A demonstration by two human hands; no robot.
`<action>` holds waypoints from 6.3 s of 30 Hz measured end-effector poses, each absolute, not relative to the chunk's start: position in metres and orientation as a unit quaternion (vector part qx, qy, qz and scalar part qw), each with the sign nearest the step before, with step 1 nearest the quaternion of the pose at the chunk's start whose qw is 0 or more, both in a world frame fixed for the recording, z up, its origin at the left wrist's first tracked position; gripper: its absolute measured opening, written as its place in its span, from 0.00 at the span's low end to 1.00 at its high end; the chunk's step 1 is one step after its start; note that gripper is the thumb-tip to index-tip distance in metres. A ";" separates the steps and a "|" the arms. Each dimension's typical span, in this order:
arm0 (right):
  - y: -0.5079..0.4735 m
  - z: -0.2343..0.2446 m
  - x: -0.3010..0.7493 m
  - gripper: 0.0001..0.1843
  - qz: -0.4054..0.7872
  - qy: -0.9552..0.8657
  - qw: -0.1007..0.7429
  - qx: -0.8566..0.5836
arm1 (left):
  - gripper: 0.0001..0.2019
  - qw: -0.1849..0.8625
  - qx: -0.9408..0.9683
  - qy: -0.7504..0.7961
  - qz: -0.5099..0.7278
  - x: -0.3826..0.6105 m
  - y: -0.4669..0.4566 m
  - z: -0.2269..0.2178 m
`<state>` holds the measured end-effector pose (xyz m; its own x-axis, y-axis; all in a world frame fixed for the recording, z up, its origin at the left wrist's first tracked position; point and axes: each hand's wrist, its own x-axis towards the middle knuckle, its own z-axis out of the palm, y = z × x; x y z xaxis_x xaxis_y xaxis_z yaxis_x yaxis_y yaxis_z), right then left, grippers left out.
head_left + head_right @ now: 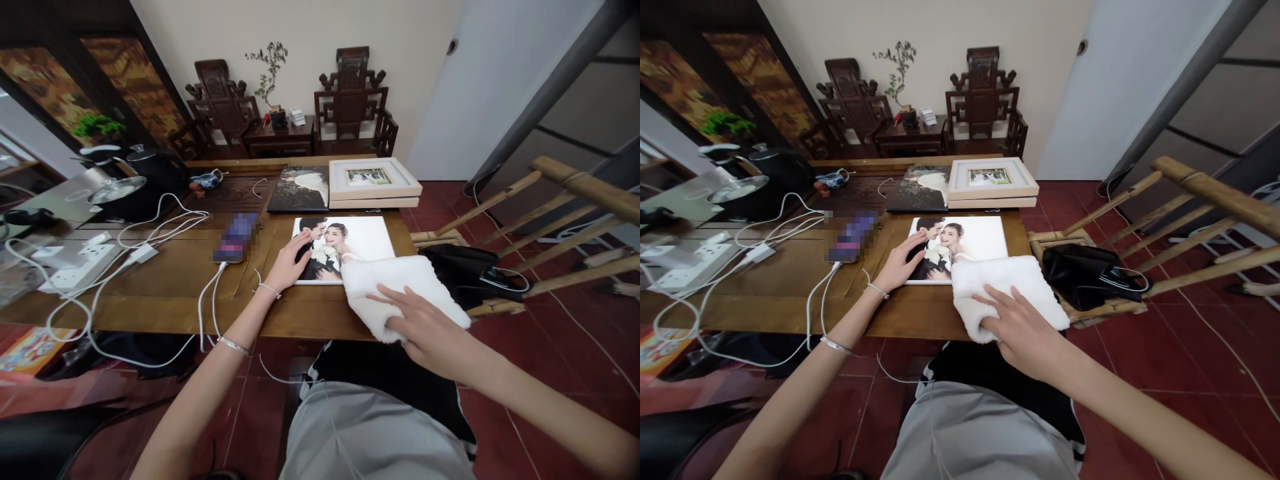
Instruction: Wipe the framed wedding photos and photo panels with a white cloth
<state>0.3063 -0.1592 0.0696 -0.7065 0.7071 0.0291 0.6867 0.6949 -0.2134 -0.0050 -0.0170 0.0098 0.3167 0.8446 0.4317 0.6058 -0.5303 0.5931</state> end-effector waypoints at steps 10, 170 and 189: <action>-0.068 0.099 0.291 0.20 0.045 -0.894 0.014 -0.446 | 0.20 0.169 0.794 0.455 0.366 -0.005 -0.018 0.011; -0.096 0.063 0.214 0.20 -0.022 -0.973 0.017 -0.231 | 0.30 0.163 0.752 0.405 0.494 -0.006 -0.025 0.015; 0.030 0.096 0.189 0.20 0.062 -0.916 0.086 -0.388 | 0.17 0.142 0.792 0.448 0.389 -0.005 -0.019 0.012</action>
<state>0.1888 0.0304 0.0960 -0.6843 0.7208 0.1103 0.6994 0.6916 -0.1806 -0.0050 -0.0194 0.0118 0.2958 0.8199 0.4902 0.5994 -0.5589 0.5731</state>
